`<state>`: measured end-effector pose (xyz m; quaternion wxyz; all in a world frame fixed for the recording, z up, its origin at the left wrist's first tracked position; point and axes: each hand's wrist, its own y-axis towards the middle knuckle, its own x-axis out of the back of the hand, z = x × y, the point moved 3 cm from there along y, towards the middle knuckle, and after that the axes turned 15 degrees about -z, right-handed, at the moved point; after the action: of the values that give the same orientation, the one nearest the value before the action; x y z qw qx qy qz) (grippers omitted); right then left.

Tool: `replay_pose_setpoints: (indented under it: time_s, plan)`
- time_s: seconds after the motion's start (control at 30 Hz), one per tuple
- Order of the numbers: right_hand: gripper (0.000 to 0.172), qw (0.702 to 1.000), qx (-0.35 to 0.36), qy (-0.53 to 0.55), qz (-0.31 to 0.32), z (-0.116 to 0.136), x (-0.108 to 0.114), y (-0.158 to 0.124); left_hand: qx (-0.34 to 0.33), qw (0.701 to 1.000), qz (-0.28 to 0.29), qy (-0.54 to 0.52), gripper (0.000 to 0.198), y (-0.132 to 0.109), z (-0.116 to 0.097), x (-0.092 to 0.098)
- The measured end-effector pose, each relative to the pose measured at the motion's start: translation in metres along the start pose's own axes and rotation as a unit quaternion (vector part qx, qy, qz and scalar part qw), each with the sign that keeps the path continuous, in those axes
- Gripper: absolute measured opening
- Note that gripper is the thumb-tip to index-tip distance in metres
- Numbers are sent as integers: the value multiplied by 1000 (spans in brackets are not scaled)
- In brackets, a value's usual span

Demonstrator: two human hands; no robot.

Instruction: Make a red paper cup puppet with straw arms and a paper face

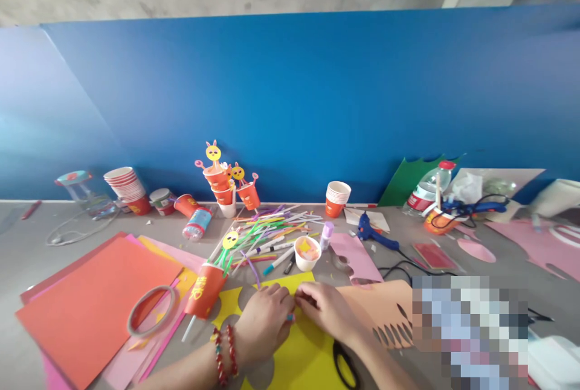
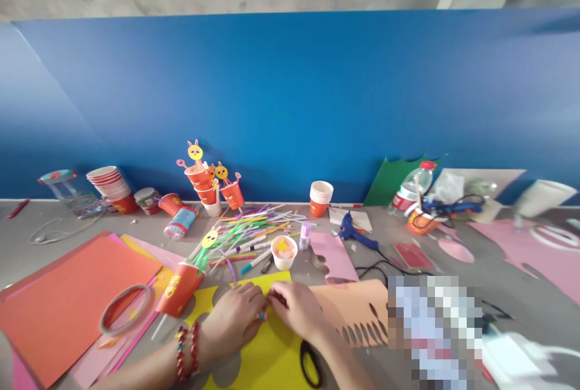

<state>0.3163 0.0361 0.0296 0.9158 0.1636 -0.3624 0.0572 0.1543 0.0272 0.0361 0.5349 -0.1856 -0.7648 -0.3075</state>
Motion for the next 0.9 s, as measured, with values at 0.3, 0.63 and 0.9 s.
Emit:
replay_pose_setpoints:
  time_s: [0.3, 0.63, 0.9]
  plan:
    - [17, 1000, -9, -4, 7, 2, 2, 2, -9, 999, -18, -32, 5, -6, 1, 3]
    - [18, 1000, -12, -6, 16, 6, 4, 2, -7, 1000, -8, -26, 5, -5, 0, 4]
    - [22, 1000, -11, 2, 9, 2, 0, 2, -3, 1000, -15, -18, 8, -6, -1, 1]
